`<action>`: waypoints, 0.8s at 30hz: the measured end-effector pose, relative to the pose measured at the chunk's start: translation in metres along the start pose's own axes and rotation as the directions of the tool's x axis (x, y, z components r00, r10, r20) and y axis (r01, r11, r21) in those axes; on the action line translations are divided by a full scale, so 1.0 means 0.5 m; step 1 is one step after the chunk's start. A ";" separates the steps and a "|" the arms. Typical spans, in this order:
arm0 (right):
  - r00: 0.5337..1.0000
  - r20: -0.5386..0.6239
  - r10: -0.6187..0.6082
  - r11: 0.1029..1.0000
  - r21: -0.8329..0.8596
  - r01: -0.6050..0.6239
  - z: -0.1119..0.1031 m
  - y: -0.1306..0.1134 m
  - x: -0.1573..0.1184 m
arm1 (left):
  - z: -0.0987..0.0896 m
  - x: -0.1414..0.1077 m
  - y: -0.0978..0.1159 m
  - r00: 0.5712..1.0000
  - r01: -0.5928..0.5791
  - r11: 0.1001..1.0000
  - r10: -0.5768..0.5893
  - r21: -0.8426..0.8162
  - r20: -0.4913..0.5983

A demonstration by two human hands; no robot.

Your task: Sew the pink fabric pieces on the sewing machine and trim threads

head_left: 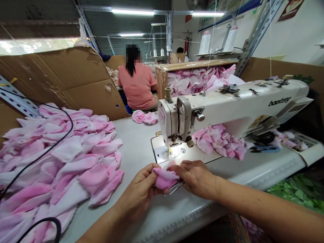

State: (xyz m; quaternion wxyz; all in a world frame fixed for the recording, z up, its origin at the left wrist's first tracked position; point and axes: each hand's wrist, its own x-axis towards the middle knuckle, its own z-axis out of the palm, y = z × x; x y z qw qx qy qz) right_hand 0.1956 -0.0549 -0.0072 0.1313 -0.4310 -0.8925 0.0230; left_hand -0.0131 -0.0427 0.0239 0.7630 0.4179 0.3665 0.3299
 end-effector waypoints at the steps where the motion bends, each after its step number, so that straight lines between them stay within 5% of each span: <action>1: 1.000 -0.015 -0.009 1.000 0.007 0.009 0.001 0.000 -0.001 | -0.001 0.000 -0.002 1.000 0.018 1.000 -0.018 0.004 0.012; 6: 0.999 -0.015 -0.037 0.999 0.027 0.038 0.004 0.004 -0.006 | -0.008 -0.007 0.020 0.999 0.023 0.997 -0.025 0.067 0.031; 11: 0.998 0.048 -0.051 0.997 0.063 0.048 -0.006 0.004 -0.008 | -0.003 -0.014 0.093 0.966 -0.236 0.912 0.258 0.335 -0.024; 15: 0.997 0.016 -0.076 0.996 0.046 0.075 -0.003 0.002 -0.009 | 0.023 -0.002 0.121 0.891 -0.427 0.543 0.390 0.723 0.233; 19: 0.993 -0.066 -0.101 0.995 0.009 0.102 0.008 0.001 -0.005 | 0.024 0.035 0.084 0.775 -0.590 0.070 0.329 0.805 0.539; 24: 0.991 0.025 -0.130 0.991 0.035 0.129 -0.009 0.014 0.016 | -0.020 0.074 0.038 0.797 -0.527 -0.196 0.222 0.827 0.561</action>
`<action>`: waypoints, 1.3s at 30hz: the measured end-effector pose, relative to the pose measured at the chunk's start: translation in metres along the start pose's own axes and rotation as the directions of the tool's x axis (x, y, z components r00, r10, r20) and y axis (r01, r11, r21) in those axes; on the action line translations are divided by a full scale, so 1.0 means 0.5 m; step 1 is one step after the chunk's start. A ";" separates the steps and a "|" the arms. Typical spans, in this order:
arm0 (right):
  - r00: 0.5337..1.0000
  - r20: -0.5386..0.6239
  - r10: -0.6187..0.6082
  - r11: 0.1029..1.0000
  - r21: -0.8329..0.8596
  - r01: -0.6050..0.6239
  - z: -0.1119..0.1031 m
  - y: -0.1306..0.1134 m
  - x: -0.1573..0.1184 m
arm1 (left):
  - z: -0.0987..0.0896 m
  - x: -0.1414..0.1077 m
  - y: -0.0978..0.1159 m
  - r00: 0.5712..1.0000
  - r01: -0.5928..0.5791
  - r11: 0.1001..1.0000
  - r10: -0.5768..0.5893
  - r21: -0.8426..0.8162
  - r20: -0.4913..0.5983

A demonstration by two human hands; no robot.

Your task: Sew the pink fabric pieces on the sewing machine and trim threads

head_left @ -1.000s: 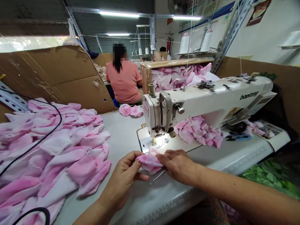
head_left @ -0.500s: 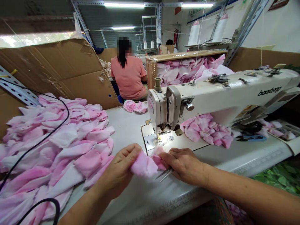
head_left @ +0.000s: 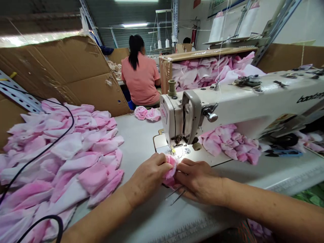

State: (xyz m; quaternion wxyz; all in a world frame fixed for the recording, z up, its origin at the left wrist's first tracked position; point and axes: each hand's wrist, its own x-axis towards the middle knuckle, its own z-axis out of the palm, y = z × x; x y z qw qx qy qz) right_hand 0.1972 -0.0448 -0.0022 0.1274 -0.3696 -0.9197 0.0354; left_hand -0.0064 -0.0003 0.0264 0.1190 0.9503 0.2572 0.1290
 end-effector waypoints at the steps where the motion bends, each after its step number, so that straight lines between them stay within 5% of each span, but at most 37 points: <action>1: 1.000 0.019 -0.008 1.000 0.009 0.007 -0.005 0.005 0.004 | 0.004 -0.002 -0.008 1.000 -0.003 0.999 0.003 0.035 -0.011; 9: 0.995 0.040 0.095 0.987 0.127 -0.100 -0.004 0.023 0.015 | -0.009 -0.013 -0.008 0.983 0.043 0.989 -0.016 0.143 -0.184; 22: 0.991 0.072 0.108 0.990 0.083 -0.114 0.002 0.020 0.020 | 0.000 -0.003 -0.025 0.969 0.170 0.967 -0.129 0.190 -0.211; 28: 0.996 0.047 0.072 0.995 0.068 -0.075 0.009 0.025 0.018 | 0.002 0.007 -0.037 0.947 0.128 0.937 -0.017 0.326 -0.322; 39: 0.996 0.046 0.080 0.995 0.054 -0.082 0.014 0.024 0.015 | -0.007 -0.010 -0.009 0.936 -0.074 0.908 0.206 0.413 -0.285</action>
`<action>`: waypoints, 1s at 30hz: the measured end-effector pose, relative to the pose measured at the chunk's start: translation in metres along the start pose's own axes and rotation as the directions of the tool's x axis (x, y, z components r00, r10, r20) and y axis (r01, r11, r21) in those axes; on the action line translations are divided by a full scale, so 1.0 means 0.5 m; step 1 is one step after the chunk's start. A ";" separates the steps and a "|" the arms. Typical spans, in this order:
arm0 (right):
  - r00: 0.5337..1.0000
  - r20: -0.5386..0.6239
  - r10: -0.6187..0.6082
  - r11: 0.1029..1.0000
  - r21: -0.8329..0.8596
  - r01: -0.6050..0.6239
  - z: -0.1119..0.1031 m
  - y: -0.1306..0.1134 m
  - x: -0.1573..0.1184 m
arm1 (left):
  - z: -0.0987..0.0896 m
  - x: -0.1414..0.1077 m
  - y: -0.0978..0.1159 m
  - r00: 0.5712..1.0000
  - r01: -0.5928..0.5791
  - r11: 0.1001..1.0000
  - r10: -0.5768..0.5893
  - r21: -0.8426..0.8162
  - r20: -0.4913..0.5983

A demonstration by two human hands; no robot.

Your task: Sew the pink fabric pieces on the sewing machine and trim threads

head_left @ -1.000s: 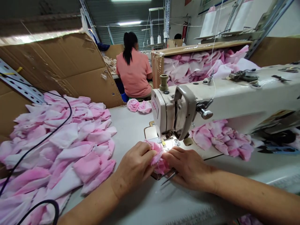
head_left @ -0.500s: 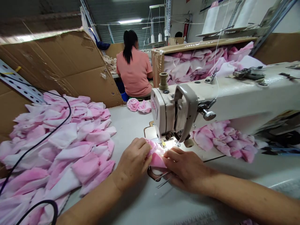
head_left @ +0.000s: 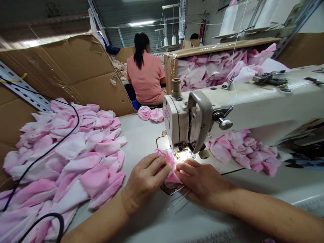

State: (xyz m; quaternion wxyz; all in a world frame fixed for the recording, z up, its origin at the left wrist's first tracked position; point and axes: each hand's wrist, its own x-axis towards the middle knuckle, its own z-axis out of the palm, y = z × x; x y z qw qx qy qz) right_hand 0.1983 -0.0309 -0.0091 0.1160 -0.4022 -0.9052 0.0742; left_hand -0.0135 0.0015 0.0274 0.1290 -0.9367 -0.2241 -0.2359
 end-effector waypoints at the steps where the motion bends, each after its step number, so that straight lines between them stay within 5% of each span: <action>1: 1.000 0.001 0.002 1.000 0.003 -0.002 -0.001 -0.001 -0.001 | -0.004 0.002 0.001 1.000 -0.002 1.000 0.002 0.001 -0.002; 9: 1.000 0.007 0.011 1.000 -0.001 -0.011 -0.008 -0.006 0.001 | -0.030 0.032 0.023 0.999 -0.022 0.999 0.020 0.033 0.051; 17: 0.998 0.053 0.017 1.000 0.010 -0.017 -0.015 -0.008 -0.005 | -0.004 0.022 0.029 0.974 0.011 0.993 -0.037 0.115 0.226; 30: 0.995 -0.074 -0.060 0.998 0.009 0.061 0.003 -0.006 -0.021 | 0.010 -0.002 0.021 0.984 0.021 0.996 -0.036 0.088 0.177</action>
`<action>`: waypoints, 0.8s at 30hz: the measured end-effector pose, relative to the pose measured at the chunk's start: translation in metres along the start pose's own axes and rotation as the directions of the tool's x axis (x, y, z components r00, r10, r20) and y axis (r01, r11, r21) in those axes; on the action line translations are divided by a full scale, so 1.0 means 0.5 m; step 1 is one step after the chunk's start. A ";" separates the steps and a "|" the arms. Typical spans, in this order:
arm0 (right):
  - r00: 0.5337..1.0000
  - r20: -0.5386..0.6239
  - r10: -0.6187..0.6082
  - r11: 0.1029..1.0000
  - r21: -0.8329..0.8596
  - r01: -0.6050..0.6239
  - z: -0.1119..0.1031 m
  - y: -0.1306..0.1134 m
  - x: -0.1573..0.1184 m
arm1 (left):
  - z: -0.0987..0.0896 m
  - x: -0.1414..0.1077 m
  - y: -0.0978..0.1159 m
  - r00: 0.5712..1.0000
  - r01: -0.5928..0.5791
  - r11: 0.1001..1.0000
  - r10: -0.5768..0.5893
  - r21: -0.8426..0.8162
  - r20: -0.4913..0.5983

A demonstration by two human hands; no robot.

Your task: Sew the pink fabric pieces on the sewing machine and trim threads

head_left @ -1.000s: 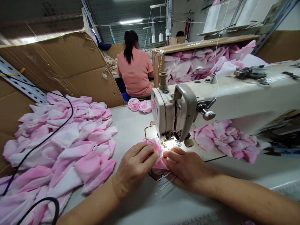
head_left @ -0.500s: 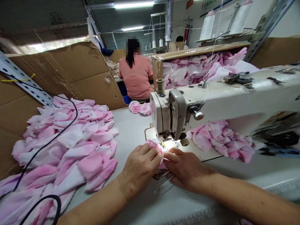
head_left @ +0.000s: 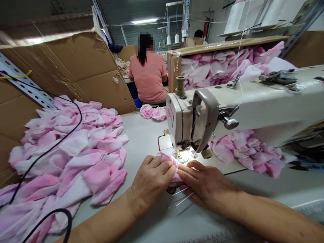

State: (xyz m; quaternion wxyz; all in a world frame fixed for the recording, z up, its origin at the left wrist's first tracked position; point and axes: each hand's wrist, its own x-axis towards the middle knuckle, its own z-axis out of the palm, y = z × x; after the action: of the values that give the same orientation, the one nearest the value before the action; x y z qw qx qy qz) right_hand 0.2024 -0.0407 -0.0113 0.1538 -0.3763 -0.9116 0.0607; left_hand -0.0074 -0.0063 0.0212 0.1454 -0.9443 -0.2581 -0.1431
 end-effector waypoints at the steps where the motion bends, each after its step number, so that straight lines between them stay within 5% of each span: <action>1: 0.999 -0.028 -0.016 1.000 -0.010 0.016 0.002 0.002 -0.002 | 0.001 -0.001 0.000 1.000 -0.001 1.000 0.001 -0.002 -0.002; 6: 0.982 -0.176 -0.071 0.996 -0.072 0.059 0.008 0.007 -0.008 | 0.007 -0.003 -0.001 1.000 -0.003 1.000 0.003 -0.006 -0.003; 24: 0.984 -0.167 -0.055 0.995 -0.091 0.040 0.007 0.001 -0.008 | -0.015 0.011 -0.007 0.998 -0.058 0.996 0.056 -0.070 -0.024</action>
State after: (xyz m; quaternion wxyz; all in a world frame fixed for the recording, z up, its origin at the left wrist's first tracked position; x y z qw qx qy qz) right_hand 0.2042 -0.0428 -0.0158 0.2156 -0.3647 -0.9057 -0.0151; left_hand -0.0061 -0.0038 0.0306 0.1187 -0.9542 -0.2242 -0.1583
